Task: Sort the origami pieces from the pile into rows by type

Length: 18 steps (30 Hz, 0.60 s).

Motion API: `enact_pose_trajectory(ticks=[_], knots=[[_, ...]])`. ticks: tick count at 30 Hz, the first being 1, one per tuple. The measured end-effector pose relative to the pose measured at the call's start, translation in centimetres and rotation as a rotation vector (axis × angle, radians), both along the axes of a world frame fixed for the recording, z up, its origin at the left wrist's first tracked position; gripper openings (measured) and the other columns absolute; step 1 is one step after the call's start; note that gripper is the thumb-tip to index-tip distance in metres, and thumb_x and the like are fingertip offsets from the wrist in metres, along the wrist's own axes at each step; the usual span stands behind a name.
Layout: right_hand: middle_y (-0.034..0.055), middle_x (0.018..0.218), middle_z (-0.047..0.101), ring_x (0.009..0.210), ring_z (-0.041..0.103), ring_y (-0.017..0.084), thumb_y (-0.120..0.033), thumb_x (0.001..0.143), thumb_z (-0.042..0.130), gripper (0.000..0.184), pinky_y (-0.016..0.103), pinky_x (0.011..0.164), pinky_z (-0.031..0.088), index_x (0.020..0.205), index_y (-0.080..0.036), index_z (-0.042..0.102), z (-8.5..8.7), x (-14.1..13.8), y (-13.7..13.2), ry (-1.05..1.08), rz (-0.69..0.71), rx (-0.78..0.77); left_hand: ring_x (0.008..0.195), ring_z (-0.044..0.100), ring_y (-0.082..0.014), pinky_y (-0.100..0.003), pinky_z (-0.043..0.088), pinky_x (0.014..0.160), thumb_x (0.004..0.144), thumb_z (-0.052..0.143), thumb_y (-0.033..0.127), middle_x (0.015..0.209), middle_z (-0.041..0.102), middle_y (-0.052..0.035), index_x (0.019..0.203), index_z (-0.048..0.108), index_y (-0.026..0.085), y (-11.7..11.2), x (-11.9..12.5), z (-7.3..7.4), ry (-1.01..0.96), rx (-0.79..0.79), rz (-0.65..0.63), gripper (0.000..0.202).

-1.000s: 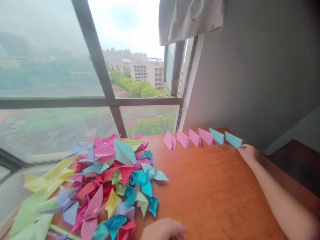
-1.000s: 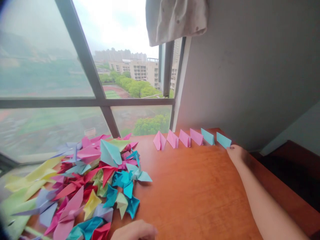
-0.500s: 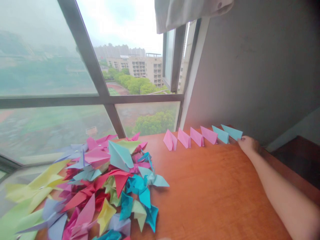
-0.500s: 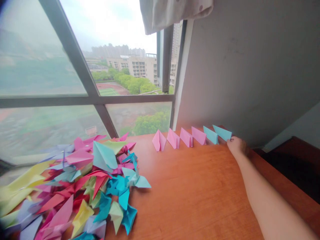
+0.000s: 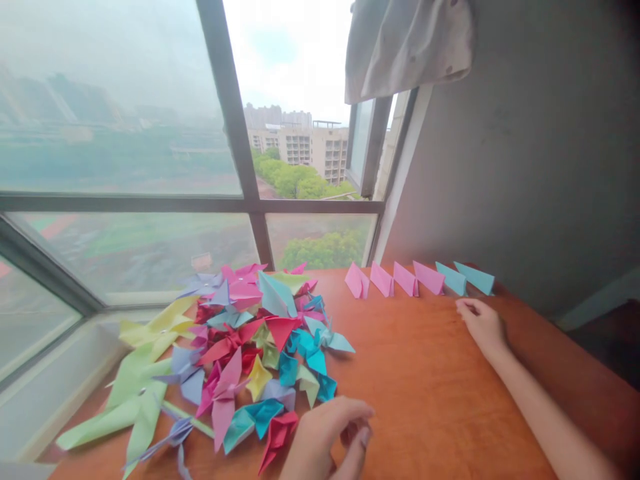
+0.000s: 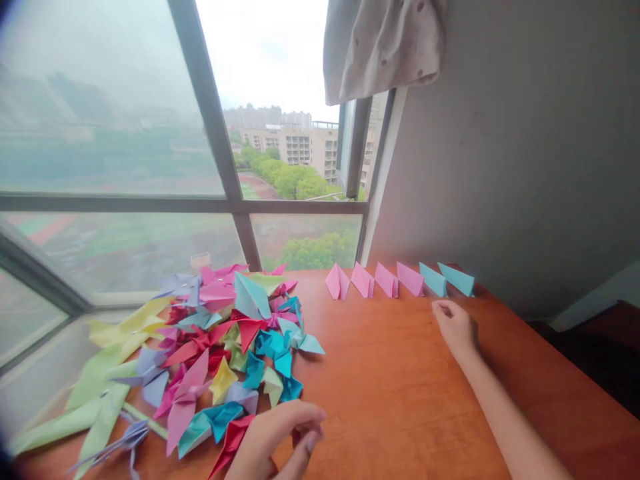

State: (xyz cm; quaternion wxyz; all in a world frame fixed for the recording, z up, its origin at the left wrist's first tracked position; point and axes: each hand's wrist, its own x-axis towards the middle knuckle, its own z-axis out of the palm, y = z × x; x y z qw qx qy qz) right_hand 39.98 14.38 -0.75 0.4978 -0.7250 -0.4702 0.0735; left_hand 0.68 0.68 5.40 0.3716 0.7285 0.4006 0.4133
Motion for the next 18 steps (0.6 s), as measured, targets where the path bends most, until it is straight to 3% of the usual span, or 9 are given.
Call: enact_pose_trajectory(ticks=[4,10,13,18], knots=[[0.0076,0.079,0.073,0.072,0.067,0.023,-0.049,0.077,0.059,0.035,0.033,0.066,0.052,0.085,-0.017,0.072,-0.7,-5.0,-2.0,0.013,0.223,-0.121,0.071,0.067,-0.0174,-0.024,0.052,0.07,0.09,0.054,0.021,0.083,0.073,-0.006,0.1,0.068,0.022,0.1,-1.7,1.6,0.049,0.05,0.015,0.018],[0.0052,0.078,0.074,0.074,0.068,0.023,-0.046,0.082,0.054,0.03,0.033,0.069,0.052,0.081,-0.021,0.071,0.6,-13.3,-6.1,-0.053,0.421,-0.167,0.073,0.067,-0.0167,-0.024,0.051,0.068,0.092,0.055,0.025,0.085,0.073,-0.0055,0.1,0.068,0.02,1.1,-5.1,2.6,0.13,0.14,0.14,0.017],[0.0047,0.075,0.073,0.071,0.067,0.023,-0.046,0.083,0.052,0.031,0.032,0.066,0.052,0.078,-0.021,0.07,0.4,-15.3,-7.3,-0.076,0.47,-0.174,0.075,0.068,-0.018,-0.026,0.053,0.07,0.09,0.056,0.028,0.09,0.075,-0.0059,0.1,0.069,0.02,2.4,-7.5,3.5,0.166,0.176,0.245,0.019],[0.006,0.08,0.074,0.072,0.067,0.023,-0.044,0.084,0.049,0.032,0.034,0.069,0.053,0.079,-0.022,0.071,-0.9,-16.1,-7.9,-0.163,0.495,-0.166,0.076,0.07,-0.0198,-0.029,0.054,0.073,0.09,0.053,0.036,0.093,0.076,-0.0056,0.1,0.07,0.019,5.4,-11.7,5.3,0.284,0.217,0.424,0.026]])
